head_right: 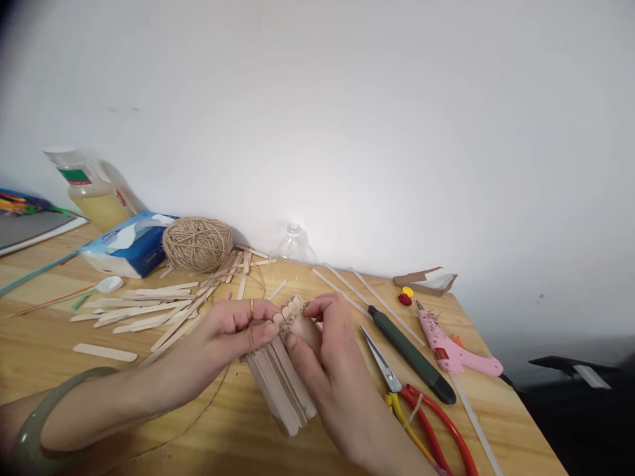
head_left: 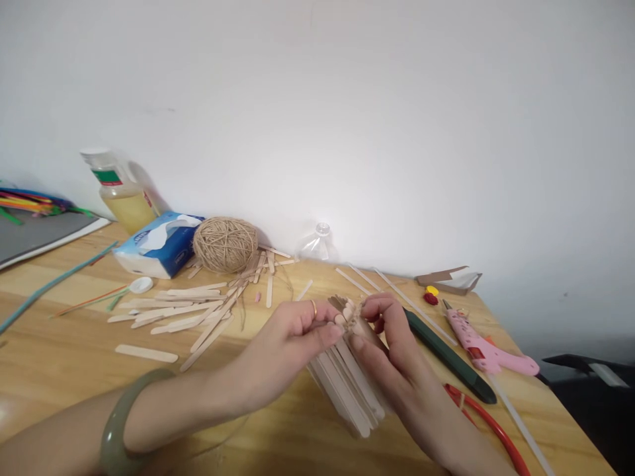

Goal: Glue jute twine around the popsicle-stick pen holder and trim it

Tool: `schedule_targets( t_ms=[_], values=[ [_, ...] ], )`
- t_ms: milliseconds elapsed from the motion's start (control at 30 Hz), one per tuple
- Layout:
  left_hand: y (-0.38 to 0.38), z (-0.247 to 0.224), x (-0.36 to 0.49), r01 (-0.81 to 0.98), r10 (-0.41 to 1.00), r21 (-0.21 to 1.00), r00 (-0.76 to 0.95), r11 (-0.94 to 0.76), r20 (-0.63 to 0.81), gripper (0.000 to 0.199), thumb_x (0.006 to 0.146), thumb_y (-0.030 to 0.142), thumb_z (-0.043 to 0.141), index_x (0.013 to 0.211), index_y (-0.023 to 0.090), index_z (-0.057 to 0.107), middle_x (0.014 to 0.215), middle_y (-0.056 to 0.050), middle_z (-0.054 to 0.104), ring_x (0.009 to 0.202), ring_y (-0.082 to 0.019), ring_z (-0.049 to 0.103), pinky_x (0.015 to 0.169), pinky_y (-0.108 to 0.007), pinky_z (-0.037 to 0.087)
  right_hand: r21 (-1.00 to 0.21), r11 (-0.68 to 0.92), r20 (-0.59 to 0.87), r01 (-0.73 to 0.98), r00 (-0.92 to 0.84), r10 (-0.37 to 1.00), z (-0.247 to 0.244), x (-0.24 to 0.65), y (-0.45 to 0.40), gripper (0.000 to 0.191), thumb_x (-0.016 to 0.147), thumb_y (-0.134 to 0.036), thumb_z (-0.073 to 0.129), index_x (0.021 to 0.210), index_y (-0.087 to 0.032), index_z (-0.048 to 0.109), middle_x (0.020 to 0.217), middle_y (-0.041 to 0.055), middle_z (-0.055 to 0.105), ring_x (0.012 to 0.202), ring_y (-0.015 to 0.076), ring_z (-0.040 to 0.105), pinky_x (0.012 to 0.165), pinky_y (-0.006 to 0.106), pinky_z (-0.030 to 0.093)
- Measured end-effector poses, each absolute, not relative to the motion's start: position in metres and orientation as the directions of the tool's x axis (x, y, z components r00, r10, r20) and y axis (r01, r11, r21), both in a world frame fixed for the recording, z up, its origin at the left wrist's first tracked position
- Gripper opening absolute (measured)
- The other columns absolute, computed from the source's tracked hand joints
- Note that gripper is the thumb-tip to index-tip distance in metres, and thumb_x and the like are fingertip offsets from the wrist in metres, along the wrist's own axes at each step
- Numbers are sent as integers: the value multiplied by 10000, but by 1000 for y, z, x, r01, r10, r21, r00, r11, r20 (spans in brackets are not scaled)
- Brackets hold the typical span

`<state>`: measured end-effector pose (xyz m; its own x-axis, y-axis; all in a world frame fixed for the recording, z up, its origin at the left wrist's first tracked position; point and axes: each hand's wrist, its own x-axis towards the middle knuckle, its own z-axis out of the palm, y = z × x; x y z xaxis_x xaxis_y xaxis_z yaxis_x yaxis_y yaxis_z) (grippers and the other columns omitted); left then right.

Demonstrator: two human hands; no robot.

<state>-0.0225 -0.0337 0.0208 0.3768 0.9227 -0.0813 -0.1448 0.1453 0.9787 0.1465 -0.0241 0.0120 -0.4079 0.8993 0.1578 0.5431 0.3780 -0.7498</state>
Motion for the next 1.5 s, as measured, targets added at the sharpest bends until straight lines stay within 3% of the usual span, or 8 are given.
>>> schedule_targets(
  t_ms=[200,367,500,667,967,1167,1367,1500],
  values=[
    [-34,14,-20,-177,921,972,381,156,-79,274,786,406,571,699,152,516,658,20,483,627,-112,432,609,-234,353,-739,398,175,544,-416,892,6,147,-21,116,923,-352,354,967,-246,367,923,24,480,840,157,504,659,276,457],
    [-30,13,-21,-188,925,959,354,211,-134,338,710,473,640,683,151,540,663,14,501,636,-121,444,628,-247,363,-727,458,227,512,-451,863,7,147,-15,65,911,-290,363,948,-240,384,904,18,473,830,153,481,731,295,444],
    [-28,15,-23,-156,926,964,348,213,-148,323,718,456,625,689,147,537,653,19,480,641,-123,437,643,-254,357,-642,563,310,521,-495,812,13,150,-14,83,870,-195,385,936,-233,418,929,24,497,877,162,469,753,310,420],
    [-30,15,-21,-133,927,973,350,189,-133,243,742,381,578,670,155,524,646,22,471,644,-126,432,640,-253,351,-568,565,335,599,-458,823,15,148,-15,118,794,-152,454,868,-226,400,844,16,503,763,161,482,651,301,425],
    [-34,12,-21,-82,910,978,387,191,-145,232,791,366,521,716,147,527,675,9,487,662,-137,444,641,-261,345,-440,619,358,651,-504,786,13,144,-17,111,807,-202,462,818,-228,354,767,8,501,657,147,493,539,270,417],
    [-35,7,-20,-43,909,985,393,166,-136,217,817,336,500,711,148,526,679,14,484,665,-131,433,631,-248,340,-322,656,447,683,-501,741,13,142,-16,113,715,-182,486,765,-218,390,685,2,500,591,144,500,489,261,404],
    [-34,8,-18,-61,895,982,425,177,-135,226,821,349,500,762,140,561,736,-12,534,726,-153,471,681,-261,357,-361,682,505,636,-482,716,14,145,-17,112,678,-128,478,686,-216,408,621,-29,477,553,107,472,501,233,388],
    [-32,9,-19,-92,884,972,441,216,-154,223,814,349,509,732,143,536,715,-2,508,706,-143,463,678,-262,355,-531,594,398,605,-440,805,15,146,-14,120,703,-138,484,668,-219,404,633,-33,460,563,107,448,512,238,376]
  ],
)
